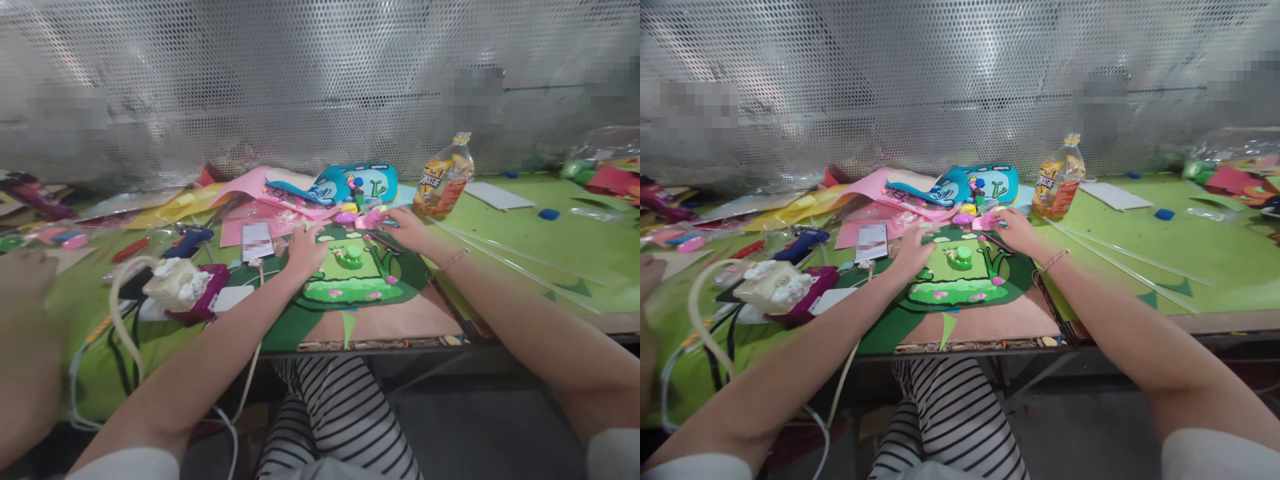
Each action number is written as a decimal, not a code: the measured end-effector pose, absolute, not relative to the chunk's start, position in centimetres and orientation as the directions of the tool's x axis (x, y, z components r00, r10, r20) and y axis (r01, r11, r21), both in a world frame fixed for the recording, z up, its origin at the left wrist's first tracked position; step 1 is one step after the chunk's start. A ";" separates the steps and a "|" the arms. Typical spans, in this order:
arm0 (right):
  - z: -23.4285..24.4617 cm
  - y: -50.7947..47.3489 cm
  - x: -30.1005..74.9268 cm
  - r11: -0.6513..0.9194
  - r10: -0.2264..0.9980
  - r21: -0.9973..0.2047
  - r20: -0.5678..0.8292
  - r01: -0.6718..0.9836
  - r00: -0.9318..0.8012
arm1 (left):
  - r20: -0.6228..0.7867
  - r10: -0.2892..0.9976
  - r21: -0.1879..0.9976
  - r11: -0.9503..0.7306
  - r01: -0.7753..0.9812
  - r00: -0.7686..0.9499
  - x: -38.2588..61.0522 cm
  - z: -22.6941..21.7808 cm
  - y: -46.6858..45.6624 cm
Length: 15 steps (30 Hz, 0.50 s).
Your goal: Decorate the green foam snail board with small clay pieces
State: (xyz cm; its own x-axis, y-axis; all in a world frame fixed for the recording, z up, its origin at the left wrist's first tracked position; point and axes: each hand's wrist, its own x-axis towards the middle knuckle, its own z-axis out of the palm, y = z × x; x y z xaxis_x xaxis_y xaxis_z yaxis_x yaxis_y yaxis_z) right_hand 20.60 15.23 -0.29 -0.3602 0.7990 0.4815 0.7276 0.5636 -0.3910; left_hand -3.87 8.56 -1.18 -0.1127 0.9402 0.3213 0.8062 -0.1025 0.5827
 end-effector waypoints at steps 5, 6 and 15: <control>-0.5 15.4 20.4 0.526 0.817 -0.418 0.489 0.740 -0.305 | 0.293 0.947 0.533 -0.049 0.844 -0.130 -4.3 -1.0 8.6; -0.5 15.3 20.3 0.530 0.816 -0.417 0.488 0.738 -0.310 | 0.278 0.951 0.529 -0.032 0.848 -0.138 -4.5 -1.1 8.7; -0.5 14.9 20.0 0.561 0.797 -0.391 0.494 0.730 -0.348 | 0.205 0.967 0.502 0.030 0.864 -0.152 -5.5 -2.2 9.8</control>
